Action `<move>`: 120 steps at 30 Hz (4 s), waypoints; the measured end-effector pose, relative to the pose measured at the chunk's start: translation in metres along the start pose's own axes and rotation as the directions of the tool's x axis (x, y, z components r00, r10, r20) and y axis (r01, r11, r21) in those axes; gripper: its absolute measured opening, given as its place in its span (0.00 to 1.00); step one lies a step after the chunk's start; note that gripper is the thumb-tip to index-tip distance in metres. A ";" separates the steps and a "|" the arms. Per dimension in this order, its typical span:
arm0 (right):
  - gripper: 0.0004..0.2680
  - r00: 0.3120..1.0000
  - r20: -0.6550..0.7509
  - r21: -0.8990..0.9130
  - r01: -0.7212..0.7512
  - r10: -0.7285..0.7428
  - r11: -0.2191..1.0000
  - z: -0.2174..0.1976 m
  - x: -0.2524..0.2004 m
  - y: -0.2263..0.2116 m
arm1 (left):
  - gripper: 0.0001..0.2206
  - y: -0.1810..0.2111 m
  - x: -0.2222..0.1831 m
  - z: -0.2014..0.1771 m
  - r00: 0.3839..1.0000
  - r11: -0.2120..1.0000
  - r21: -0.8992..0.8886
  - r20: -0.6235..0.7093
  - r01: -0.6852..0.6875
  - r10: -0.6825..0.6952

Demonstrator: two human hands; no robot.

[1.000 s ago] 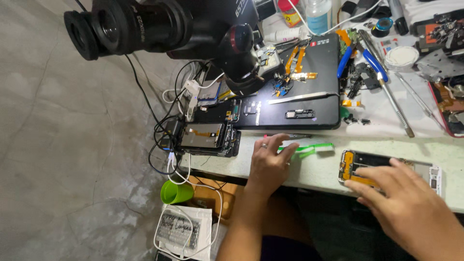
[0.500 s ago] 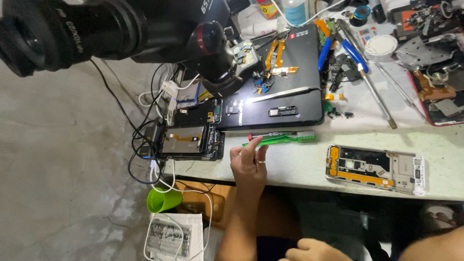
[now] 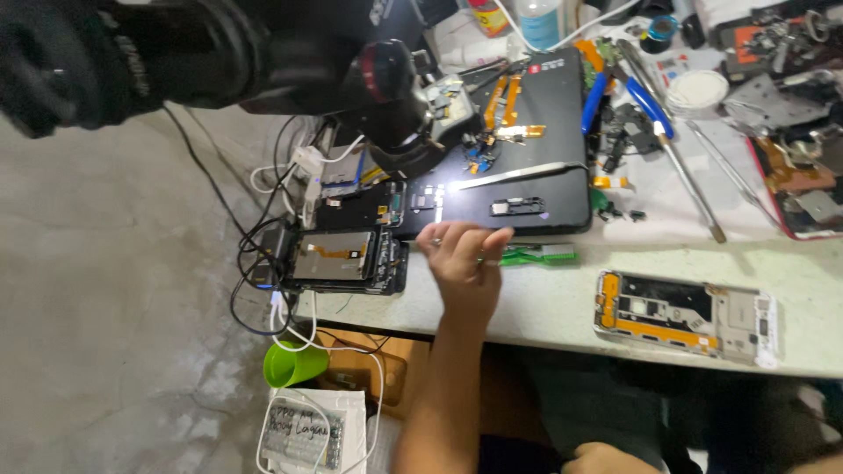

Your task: The person cleans the interior of a disassembled smartphone chassis with a green toothbrush, then uses a screwdriver to remove and reinsert screws into the chassis. The person handles the chassis and tools throughout the clip.

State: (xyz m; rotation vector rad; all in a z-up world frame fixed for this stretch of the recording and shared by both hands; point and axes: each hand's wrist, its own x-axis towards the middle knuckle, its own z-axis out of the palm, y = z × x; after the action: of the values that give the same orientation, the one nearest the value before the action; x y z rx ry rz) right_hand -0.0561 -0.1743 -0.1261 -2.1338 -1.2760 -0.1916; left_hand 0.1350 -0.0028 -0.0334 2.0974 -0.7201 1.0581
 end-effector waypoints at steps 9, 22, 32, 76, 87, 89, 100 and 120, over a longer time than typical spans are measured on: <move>0.05 0.999 -0.026 0.021 0.027 -0.027 0.999 -0.037 0.009 0.037 | 0.17 0.022 0.019 0.011 0.968 0.946 0.319 0.249 -0.051 -0.032; 0.12 0.491 -0.130 0.661 -0.604 0.861 0.445 -0.118 -0.001 0.053 | 0.14 0.066 -0.006 0.017 0.938 0.815 -0.465 0.172 0.346 -0.301; 0.08 0.150 -0.006 0.967 -0.251 0.989 0.044 -0.141 0.008 0.051 | 0.08 0.117 -0.042 0.025 0.636 0.025 -0.718 0.599 0.695 -0.487; 0.16 0.800 -0.336 -0.177 -0.573 0.498 0.800 -0.128 -0.002 0.036 | 0.15 0.049 -0.027 0.028 0.424 0.253 -0.353 0.840 0.901 -0.339; 0.15 0.802 -0.329 -0.209 -0.576 0.498 0.790 -0.127 -0.007 0.043 | 0.16 0.026 -0.019 0.013 0.367 0.079 -0.360 0.886 0.930 -0.284; 0.15 0.802 -0.327 -0.207 -0.576 0.499 0.791 -0.127 -0.007 0.044 | 0.16 0.030 -0.023 0.019 0.373 0.083 -0.365 0.885 0.927 -0.278; 0.19 0.803 -0.308 -0.234 -0.583 0.510 0.778 -0.128 -0.004 0.041 | 0.15 0.041 -0.026 0.029 0.386 0.204 -0.338 0.877 0.919 -0.287; 0.22 0.873 -0.257 -0.366 -0.484 0.414 0.795 -0.130 -0.001 0.039 | 0.15 0.055 -0.029 0.030 0.475 0.496 -0.259 0.795 0.829 -0.378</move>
State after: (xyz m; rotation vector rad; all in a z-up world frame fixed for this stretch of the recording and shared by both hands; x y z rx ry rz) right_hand 0.0001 -0.2639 -0.0419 -2.6600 -0.6289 -0.4622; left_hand 0.0948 -0.0545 -0.0534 1.7987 -0.3772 -0.4018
